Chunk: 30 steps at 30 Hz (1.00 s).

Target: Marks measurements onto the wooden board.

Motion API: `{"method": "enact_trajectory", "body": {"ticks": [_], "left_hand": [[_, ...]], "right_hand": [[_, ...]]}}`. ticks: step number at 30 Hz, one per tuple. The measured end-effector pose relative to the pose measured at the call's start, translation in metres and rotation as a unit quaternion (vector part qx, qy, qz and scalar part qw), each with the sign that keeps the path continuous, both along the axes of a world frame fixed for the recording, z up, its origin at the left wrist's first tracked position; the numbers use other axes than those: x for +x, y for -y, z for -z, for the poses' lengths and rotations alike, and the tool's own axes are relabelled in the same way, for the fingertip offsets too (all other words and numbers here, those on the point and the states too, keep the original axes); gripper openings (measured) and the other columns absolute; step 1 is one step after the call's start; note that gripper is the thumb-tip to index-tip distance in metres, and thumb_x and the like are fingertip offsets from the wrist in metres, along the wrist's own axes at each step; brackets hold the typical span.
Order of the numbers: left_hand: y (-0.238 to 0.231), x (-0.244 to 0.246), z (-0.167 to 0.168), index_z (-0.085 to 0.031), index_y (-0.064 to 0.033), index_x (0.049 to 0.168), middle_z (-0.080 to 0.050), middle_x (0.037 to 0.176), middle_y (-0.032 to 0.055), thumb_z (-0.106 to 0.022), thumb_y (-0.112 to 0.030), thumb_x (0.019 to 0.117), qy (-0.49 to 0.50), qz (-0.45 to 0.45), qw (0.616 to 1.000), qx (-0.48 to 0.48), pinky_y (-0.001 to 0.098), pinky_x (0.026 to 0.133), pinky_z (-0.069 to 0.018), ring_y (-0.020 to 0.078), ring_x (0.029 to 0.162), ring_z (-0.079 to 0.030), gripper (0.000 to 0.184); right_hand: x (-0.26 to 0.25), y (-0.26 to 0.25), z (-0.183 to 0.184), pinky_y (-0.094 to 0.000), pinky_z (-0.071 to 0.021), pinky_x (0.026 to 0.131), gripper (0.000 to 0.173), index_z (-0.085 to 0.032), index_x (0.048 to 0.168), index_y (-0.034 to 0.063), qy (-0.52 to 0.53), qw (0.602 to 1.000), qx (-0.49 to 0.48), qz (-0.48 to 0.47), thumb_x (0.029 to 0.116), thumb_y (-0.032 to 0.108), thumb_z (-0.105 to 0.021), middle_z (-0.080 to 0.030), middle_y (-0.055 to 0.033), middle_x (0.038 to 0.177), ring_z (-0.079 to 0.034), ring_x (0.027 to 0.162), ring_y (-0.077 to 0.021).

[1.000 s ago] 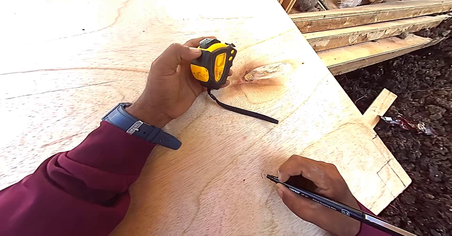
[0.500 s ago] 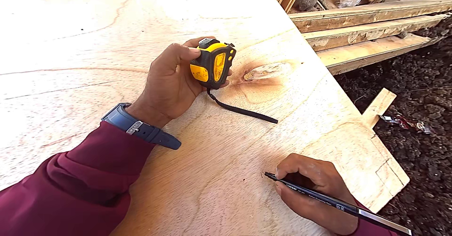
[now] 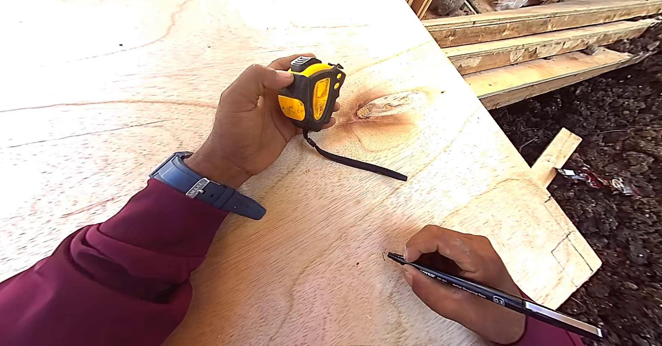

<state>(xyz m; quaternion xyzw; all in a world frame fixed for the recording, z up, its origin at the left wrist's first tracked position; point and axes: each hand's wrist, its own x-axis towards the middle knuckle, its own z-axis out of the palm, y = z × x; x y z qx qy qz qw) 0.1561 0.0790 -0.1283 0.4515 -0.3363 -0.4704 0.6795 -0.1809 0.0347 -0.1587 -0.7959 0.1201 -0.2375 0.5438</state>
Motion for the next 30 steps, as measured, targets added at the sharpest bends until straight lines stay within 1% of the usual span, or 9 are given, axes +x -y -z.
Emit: {"method": "enact_trajectory", "body": {"ticks": [7,9,17,25,30], "left_hand": [[-0.0002,0.0001,0.0003,-0.047,-0.0138,0.146,-0.061,0.133,0.0151,-0.028,-0.029,0.1053,-0.004,-0.001,1.0,-0.002,0.0481,0.095,-0.057,0.0314,0.118,-0.065,0.048],[-0.0003,0.0006,0.0007,-0.047,-0.0136,0.147,-0.06,0.135,0.0153,-0.028,-0.03,0.1057,-0.006,0.001,1.0,-0.004,0.0494,0.097,-0.056,0.0319,0.119,-0.064,0.048],[-0.0001,0.0003,0.0005,-0.048,-0.0144,0.146,-0.061,0.134,0.0146,-0.028,-0.03,0.1051,-0.001,0.0,1.0,-0.001,0.0476,0.095,-0.0567,0.0306,0.118,-0.064,0.048],[0.0002,-0.0001,0.0002,-0.048,-0.0143,0.146,-0.061,0.134,0.0149,-0.028,-0.029,0.1051,-0.002,-0.002,1.0,0.0,0.0488,0.096,-0.0563,0.031,0.118,-0.064,0.048],[-0.0001,-0.0002,-0.0006,-0.048,-0.0144,0.146,-0.061,0.134,0.0144,-0.027,-0.029,0.1047,-0.001,0.0,1.0,0.001,0.047,0.096,-0.0565,0.0299,0.118,-0.065,0.048]], "right_hand": [[0.0007,-0.0006,-0.0002,-0.0147,-0.0536,0.057,0.007,-0.07,0.097,0.004,0.001,1.0,0.005,0.002,0.0901,0.007,-0.072,-0.069,-0.0007,0.081,-0.062,0.066,-0.0008],[0.001,-0.0012,-0.0006,-0.0151,-0.0543,0.057,0.007,-0.07,0.096,0.004,0.0,1.0,0.008,0.006,0.0898,0.006,-0.072,-0.069,-0.0009,0.081,-0.062,0.066,-0.0013],[0.0013,-0.0011,-0.0002,-0.0155,-0.0547,0.057,0.007,-0.071,0.097,0.0038,0.001,1.0,0.005,0.006,0.09,0.007,-0.072,-0.069,-0.0009,0.081,-0.063,0.067,-0.0014],[0.0014,-0.0012,-0.0005,-0.0154,-0.0549,0.057,0.007,-0.071,0.096,0.0037,0.001,1.0,0.006,0.006,0.0899,0.007,-0.072,-0.069,-0.0009,0.081,-0.063,0.067,-0.0013],[0.0014,-0.0013,-0.0006,-0.0154,-0.0552,0.058,0.008,-0.071,0.097,0.0035,0.003,1.0,0.007,0.007,0.0899,0.007,-0.072,-0.07,-0.0009,0.081,-0.064,0.067,-0.0015]]}}
